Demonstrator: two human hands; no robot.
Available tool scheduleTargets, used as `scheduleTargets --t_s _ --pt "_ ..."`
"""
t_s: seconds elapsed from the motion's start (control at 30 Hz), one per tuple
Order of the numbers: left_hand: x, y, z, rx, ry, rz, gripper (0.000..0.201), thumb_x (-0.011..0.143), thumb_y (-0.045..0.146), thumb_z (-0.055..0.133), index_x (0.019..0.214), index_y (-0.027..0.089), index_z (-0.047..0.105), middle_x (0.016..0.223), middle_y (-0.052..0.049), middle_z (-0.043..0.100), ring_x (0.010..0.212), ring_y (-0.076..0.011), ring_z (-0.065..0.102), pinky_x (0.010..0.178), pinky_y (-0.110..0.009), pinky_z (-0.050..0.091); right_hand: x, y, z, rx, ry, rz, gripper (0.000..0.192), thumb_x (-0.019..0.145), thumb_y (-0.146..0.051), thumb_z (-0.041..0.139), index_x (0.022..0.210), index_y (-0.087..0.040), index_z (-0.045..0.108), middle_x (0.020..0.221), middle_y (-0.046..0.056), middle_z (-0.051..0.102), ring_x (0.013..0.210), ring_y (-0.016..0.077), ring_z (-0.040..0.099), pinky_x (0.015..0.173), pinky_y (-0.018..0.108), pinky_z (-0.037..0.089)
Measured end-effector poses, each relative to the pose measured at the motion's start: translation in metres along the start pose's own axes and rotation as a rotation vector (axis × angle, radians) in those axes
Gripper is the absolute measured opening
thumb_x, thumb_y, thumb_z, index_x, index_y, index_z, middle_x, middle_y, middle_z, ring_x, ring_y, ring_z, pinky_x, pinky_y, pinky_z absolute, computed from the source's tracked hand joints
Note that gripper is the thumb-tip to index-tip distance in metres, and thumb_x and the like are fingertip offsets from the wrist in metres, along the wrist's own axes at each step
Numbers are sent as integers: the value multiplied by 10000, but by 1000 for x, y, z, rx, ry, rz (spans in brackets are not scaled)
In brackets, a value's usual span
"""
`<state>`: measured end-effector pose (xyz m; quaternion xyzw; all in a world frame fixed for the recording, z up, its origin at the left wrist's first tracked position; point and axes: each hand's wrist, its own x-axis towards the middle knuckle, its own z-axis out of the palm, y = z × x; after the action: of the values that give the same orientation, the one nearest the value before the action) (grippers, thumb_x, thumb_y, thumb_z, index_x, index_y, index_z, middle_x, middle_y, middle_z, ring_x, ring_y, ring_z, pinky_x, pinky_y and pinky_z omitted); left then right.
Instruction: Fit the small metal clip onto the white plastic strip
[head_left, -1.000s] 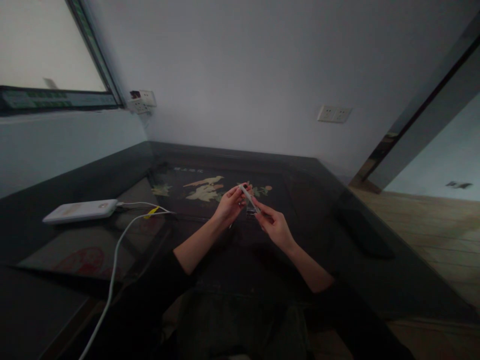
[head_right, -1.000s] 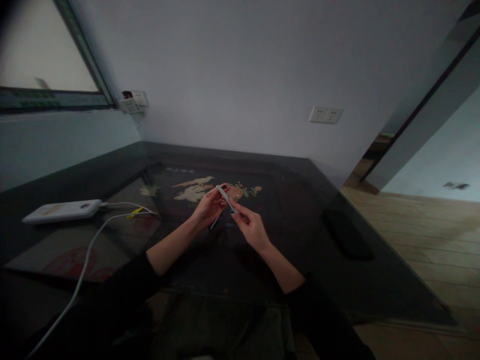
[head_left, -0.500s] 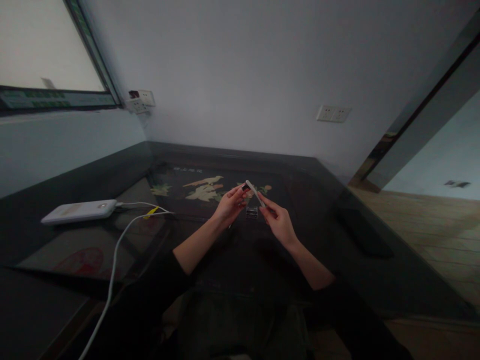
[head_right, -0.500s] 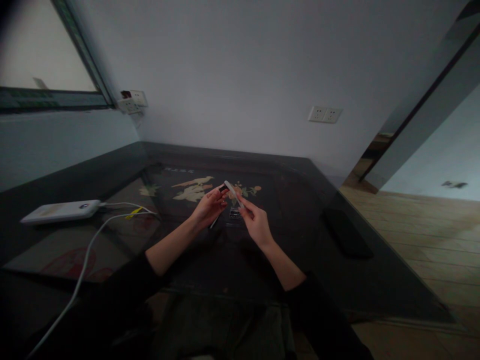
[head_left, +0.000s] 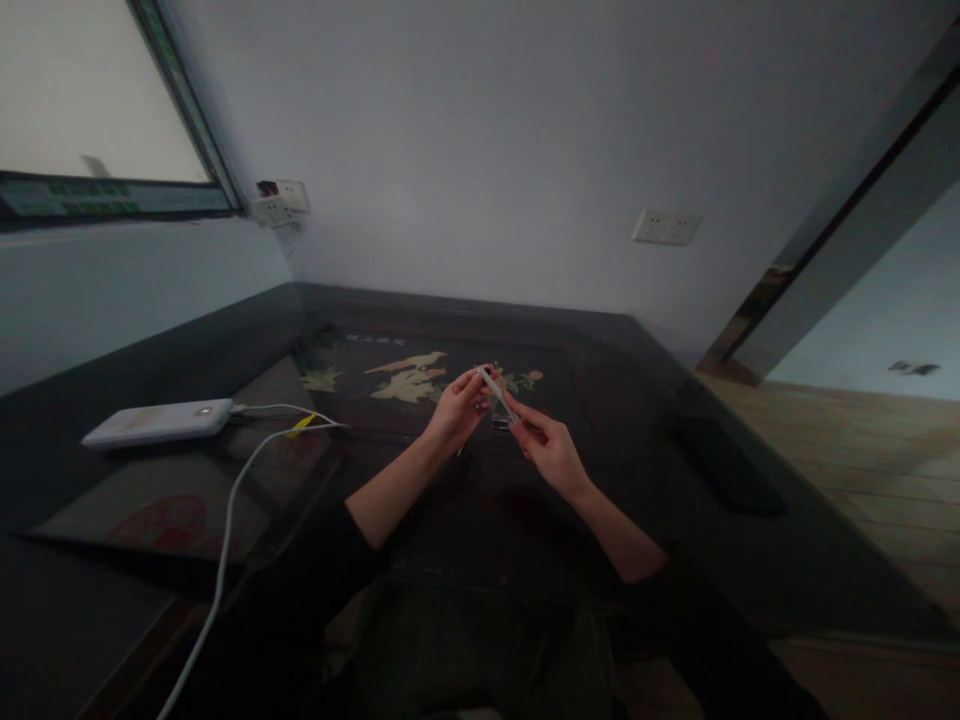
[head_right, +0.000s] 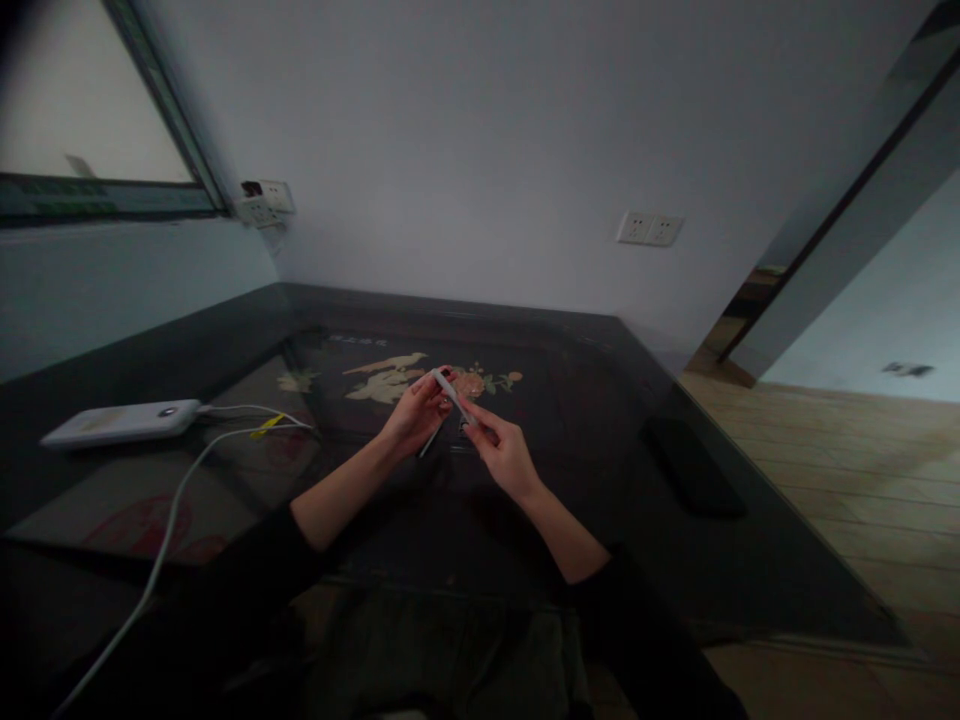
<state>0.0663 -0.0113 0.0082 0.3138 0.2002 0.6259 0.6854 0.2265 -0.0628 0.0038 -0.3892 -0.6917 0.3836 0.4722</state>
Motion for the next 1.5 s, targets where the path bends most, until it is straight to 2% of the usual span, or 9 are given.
scheduleTargets --t_s 0.2,0.33,0.63,0.8,1.0,1.13,1.27,1.4,1.5 --pt "-1 -1 -2 -9 -52 -11 331 628 248 824 914 141 696 818 -19 669 633 -51 554 552 -153 432 4 3 -6 -133 87 -28 467 870 -337 523 1303 -176 586 850 81 687 586 134 522 467 225 400" --pt "-3 0 0 -1 -34 -22 331 633 233 820 926 143 695 852 -27 677 636 -52 557 553 -157 435 5 5 -8 -145 112 -31 470 874 -317 513 1318 -175 570 910 90 696 663 158 577 491 227 429" --pt "-1 1 0 6 -36 -7 317 651 279 810 911 132 704 969 -70 695 656 -54 563 550 -159 412 1 -1 -2 -55 22 2 493 859 -341 551 1320 -167 569 844 59 665 470 60 344 409 196 297" --pt "-1 0 1 2 -15 -11 336 607 304 837 872 142 709 894 -45 688 680 -71 580 561 -165 413 0 -1 0 -24 -2 -3 492 859 -341 553 1322 -177 566 790 36 641 461 55 322 403 195 279" --pt "-2 -1 0 11 -36 -12 314 641 279 818 886 124 699 806 -30 661 633 -52 543 547 -156 406 3 0 -3 -97 51 -12 465 872 -324 532 1303 -157 585 829 67 682 527 100 479 433 207 364" --pt "-3 -1 -1 9 -29 -16 332 628 267 827 895 122 693 794 -19 651 636 -51 543 559 -160 422 5 4 -6 -128 92 -35 460 871 -296 528 1305 -151 581 936 95 703 733 176 610 548 248 473" --pt "-2 -1 -2 27 -24 -19 358 623 262 831 928 129 697 786 -16 648 635 -53 545 563 -161 430 6 6 -6 -122 118 -64 450 873 -282 525 1305 -171 581 937 91 708 873 217 632 631 283 513" --pt "-1 -2 -3 33 -45 -1 331 639 276 820 916 136 704 748 -9 639 626 -51 535 560 -156 424 4 5 -5 -94 92 -45 450 869 -304 536 1297 -178 591 871 77 699 713 175 606 530 245 470" --pt "-1 -2 -3 28 -67 11 368 627 315 826 921 127 707 839 -35 667 642 -47 535 552 -150 412 1 3 -2 -61 41 -2 469 865 -329 548 1302 -164 585 834 59 672 501 88 453 426 209 356"
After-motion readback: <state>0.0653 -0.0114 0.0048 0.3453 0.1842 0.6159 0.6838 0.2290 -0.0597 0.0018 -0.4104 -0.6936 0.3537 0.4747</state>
